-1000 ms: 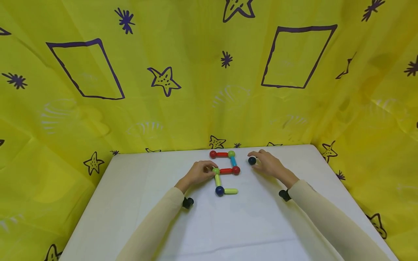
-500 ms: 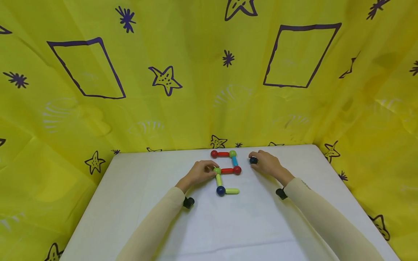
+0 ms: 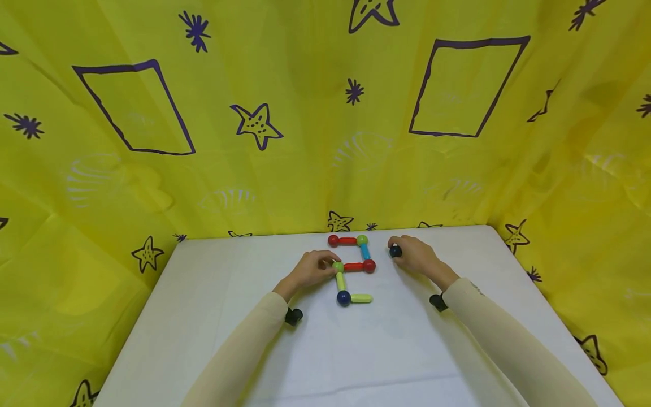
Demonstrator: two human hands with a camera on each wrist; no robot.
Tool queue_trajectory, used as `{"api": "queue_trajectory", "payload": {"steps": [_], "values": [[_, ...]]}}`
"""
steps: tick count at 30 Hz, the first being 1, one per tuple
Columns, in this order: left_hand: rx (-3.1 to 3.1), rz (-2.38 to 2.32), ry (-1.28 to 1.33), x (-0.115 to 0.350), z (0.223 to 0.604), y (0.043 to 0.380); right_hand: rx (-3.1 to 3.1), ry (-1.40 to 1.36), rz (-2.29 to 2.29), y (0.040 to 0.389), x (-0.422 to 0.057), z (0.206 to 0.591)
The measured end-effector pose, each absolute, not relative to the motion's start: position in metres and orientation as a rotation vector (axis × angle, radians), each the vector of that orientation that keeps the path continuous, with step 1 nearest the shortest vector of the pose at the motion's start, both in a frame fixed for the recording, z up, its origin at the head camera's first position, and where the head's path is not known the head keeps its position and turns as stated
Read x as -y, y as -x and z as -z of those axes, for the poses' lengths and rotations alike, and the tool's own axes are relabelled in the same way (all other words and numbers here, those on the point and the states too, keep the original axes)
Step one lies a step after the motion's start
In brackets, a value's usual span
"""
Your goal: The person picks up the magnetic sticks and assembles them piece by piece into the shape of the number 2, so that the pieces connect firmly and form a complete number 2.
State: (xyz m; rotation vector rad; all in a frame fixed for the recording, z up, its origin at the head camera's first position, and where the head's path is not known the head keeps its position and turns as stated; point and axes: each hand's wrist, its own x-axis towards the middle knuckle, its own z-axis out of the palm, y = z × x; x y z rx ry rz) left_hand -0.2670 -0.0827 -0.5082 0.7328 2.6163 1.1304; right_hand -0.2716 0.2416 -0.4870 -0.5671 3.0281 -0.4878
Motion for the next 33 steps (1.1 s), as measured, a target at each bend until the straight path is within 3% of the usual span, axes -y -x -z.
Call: {"api": "queue_trajectory", "payload": {"steps": [10, 24, 33], "values": [[-2.620, -1.122, -0.736, 0.082, 0.510, 0.267, -2.908, 0.614, 0.633, 0.263, -0.244, 0.485], [-2.610, -1.133, -0.729, 0.081, 0.506, 0.265, -2.734, 0.882, 1.012, 0.228, -0.239, 0.484], [-2.616, -1.129, -0.702, 0.081, 0.508, 0.265, -2.664, 0.862, 1.053, 0.207, -0.227, 0.491]]}}
